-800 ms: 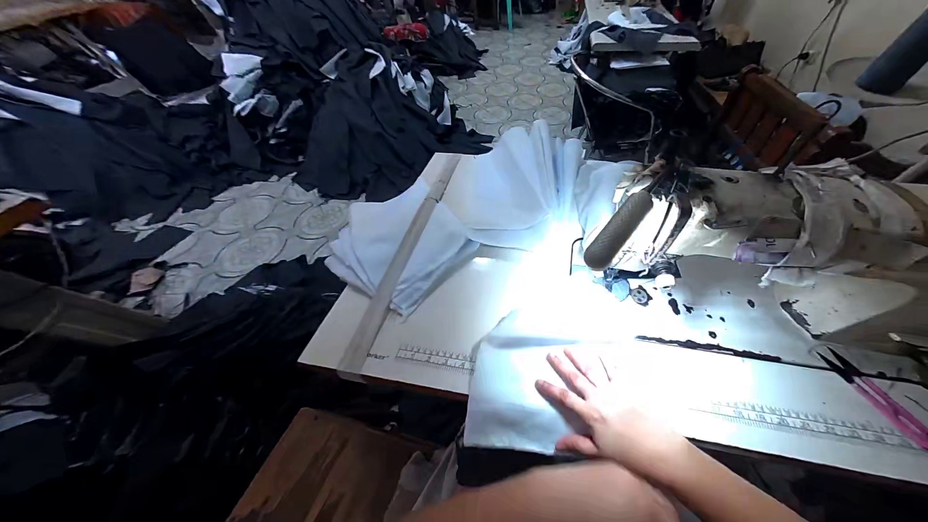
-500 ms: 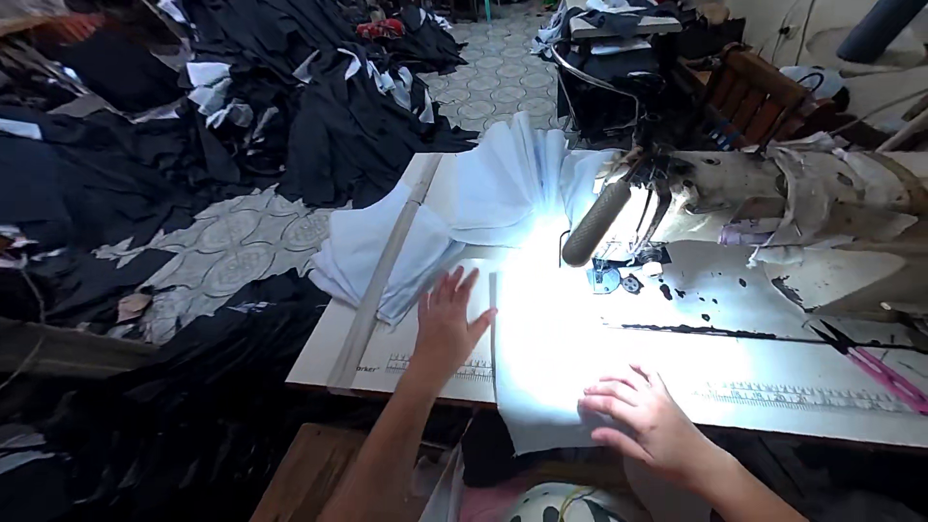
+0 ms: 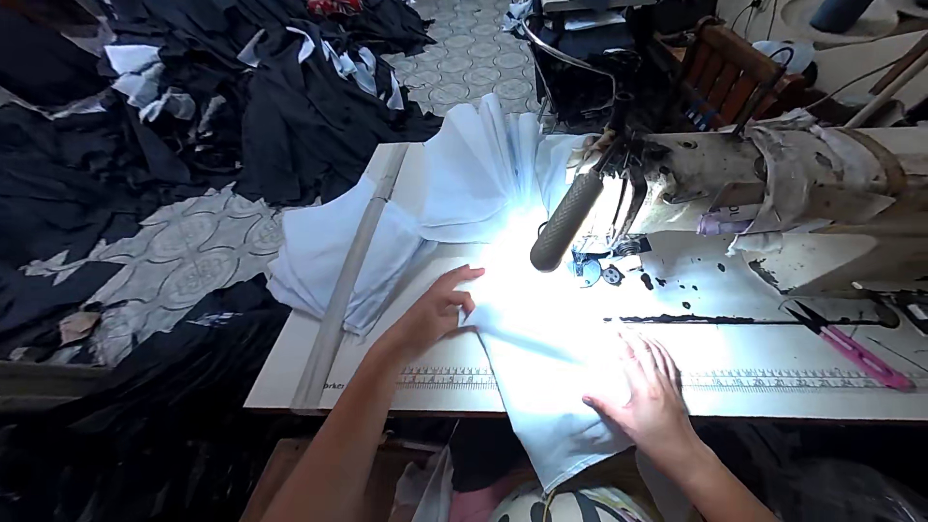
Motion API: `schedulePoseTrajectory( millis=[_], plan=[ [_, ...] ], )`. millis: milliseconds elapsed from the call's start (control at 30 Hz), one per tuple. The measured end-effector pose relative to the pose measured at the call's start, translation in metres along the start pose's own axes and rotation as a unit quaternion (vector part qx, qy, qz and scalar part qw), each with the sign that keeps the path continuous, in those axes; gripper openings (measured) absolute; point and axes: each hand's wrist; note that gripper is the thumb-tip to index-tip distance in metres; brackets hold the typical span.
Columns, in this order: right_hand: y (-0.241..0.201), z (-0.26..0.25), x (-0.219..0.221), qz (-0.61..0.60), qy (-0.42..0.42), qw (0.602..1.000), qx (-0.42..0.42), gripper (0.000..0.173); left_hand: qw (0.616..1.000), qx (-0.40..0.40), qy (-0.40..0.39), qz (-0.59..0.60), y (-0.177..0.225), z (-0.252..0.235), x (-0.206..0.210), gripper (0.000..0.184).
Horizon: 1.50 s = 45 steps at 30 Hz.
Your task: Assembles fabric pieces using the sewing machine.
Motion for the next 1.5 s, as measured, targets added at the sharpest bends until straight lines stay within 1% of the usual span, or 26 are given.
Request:
schedulePoseTrajectory(
  millis=[67, 100, 200, 267, 333, 367, 400, 433, 467, 533, 567, 667, 933, 1000, 1067, 1100, 1133, 1167, 1200, 1233, 1300, 1333, 1367, 1433, 1467, 1500],
  plan=[
    [0.003, 0.004, 0.004, -0.012, 0.007, 0.998, -0.053, 0.036, 0.996, 0.023, 0.039, -0.071, -0.009, 0.013, 0.005, 0.024],
    [0.004, 0.005, 0.006, -0.008, 0.001, 0.996, -0.085, 0.030, 0.991, 0.017, 0.052, -0.122, -0.003, 0.015, 0.007, 0.029],
    [0.004, 0.006, 0.006, 0.013, -0.023, 0.987, -0.161, 0.035, 0.954, -0.060, 0.064, -0.287, 0.051, 0.006, 0.017, 0.026],
    [0.000, 0.002, 0.000, -0.027, -0.056, 0.979, -0.194, 0.049, 0.947, -0.104, 0.035, -0.301, 0.082, -0.005, 0.045, 0.025],
    [0.000, -0.010, -0.004, -0.100, -0.079, 0.970, -0.209, 0.054, 0.952, -0.013, 0.075, -0.295, 0.083, -0.007, 0.098, 0.030],
    [0.005, -0.017, -0.004, -0.113, -0.068, 0.970, -0.206, 0.051, 0.956, 0.042, 0.082, -0.278, 0.082, -0.006, 0.121, 0.034],
    [0.013, -0.027, -0.002, -0.089, -0.042, 0.976, -0.194, 0.045, 0.957, 0.088, 0.076, -0.265, 0.083, -0.004, 0.135, 0.039],
    [0.021, -0.039, -0.003, -0.042, -0.051, 0.985, -0.159, 0.041, 0.957, 0.110, 0.059, -0.262, 0.086, -0.004, 0.139, 0.043],
    [0.026, -0.054, -0.010, -0.009, -0.123, 0.987, -0.103, 0.043, 0.962, 0.090, 0.016, -0.257, 0.089, -0.005, 0.137, 0.046],
    [0.034, -0.087, -0.022, 0.035, -0.279, 0.960, -0.010, 0.056, 0.962, -0.033, -0.118, -0.245, 0.092, -0.018, 0.122, 0.060],
    [0.036, -0.098, -0.022, 0.049, -0.301, 0.952, -0.001, 0.055, 0.957, -0.076, -0.143, -0.241, 0.090, -0.028, 0.115, 0.066],
    [0.041, -0.113, -0.010, 0.080, -0.273, 0.959, -0.016, 0.047, 0.955, -0.127, -0.135, -0.231, 0.083, -0.054, 0.102, 0.081],
    [0.052, -0.133, 0.007, 0.085, -0.306, 0.948, 0.013, 0.046, 0.940, -0.164, -0.127, -0.272, 0.081, -0.069, 0.102, 0.081],
    [0.061, -0.129, 0.008, 0.052, -0.258, 0.965, 0.003, 0.042, 0.962, -0.116, -0.088, -0.233, 0.090, -0.045, 0.096, 0.071],
    [0.068, -0.123, 0.009, -0.018, -0.116, 0.993, -0.008, 0.033, 0.994, 0.007, -0.012, -0.108, 0.098, 0.004, 0.078, 0.045],
    [0.067, -0.122, 0.005, -0.070, -0.040, 0.997, -0.001, 0.030, 0.996, 0.067, -0.063, -0.007, 0.098, 0.029, 0.062, 0.034],
    [0.070, -0.122, 0.002, -0.099, 0.024, 0.995, -0.021, 0.029, 0.976, 0.097, -0.160, 0.109, 0.093, 0.051, 0.050, 0.032],
    [0.072, -0.123, -0.002, -0.120, 0.060, 0.990, -0.033, 0.026, 0.945, 0.072, -0.250, 0.196, 0.085, 0.072, 0.045, 0.029],
    [0.076, -0.125, -0.005, -0.141, 0.081, 0.986, -0.040, 0.025, 0.931, 0.001, -0.292, 0.218, 0.075, 0.095, 0.049, 0.024],
    [0.079, -0.127, -0.006, -0.160, 0.092, 0.982, -0.039, 0.025, 0.935, -0.106, -0.286, 0.180, 0.065, 0.118, 0.060, 0.022],
    [0.078, -0.129, -0.008, -0.176, 0.089, 0.980, -0.029, 0.027, 0.919, -0.331, -0.212, 0.035, 0.038, 0.159, 0.103, 0.047],
    [0.078, -0.129, -0.007, -0.173, 0.086, 0.981, -0.029, 0.028, 0.903, -0.396, -0.165, -0.029, 0.021, 0.178, 0.129, 0.056],
    [0.077, -0.128, -0.005, -0.161, 0.079, 0.983, -0.030, 0.029, 0.899, -0.420, -0.105, -0.067, 0.006, 0.195, 0.149, 0.056],
    [0.079, -0.125, 0.000, -0.133, 0.055, 0.989, -0.020, 0.032, 0.909, -0.404, 0.027, -0.099, -0.008, 0.211, 0.171, 0.040],
    [0.081, -0.123, 0.003, -0.120, 0.043, 0.992, -0.015, 0.033, 0.912, -0.391, 0.055, -0.110, -0.009, 0.211, 0.175, 0.034],
    [0.083, -0.122, 0.006, -0.110, 0.033, 0.993, -0.011, 0.035, 0.913, -0.388, 0.050, -0.116, -0.009, 0.208, 0.174, 0.032]
  ],
)
Point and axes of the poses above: each hand's wrist, its own z-axis away from the middle knuckle, its own x-axis out of the palm, y = z × x, and after that the axes turned 5 degrees about y, right-handed
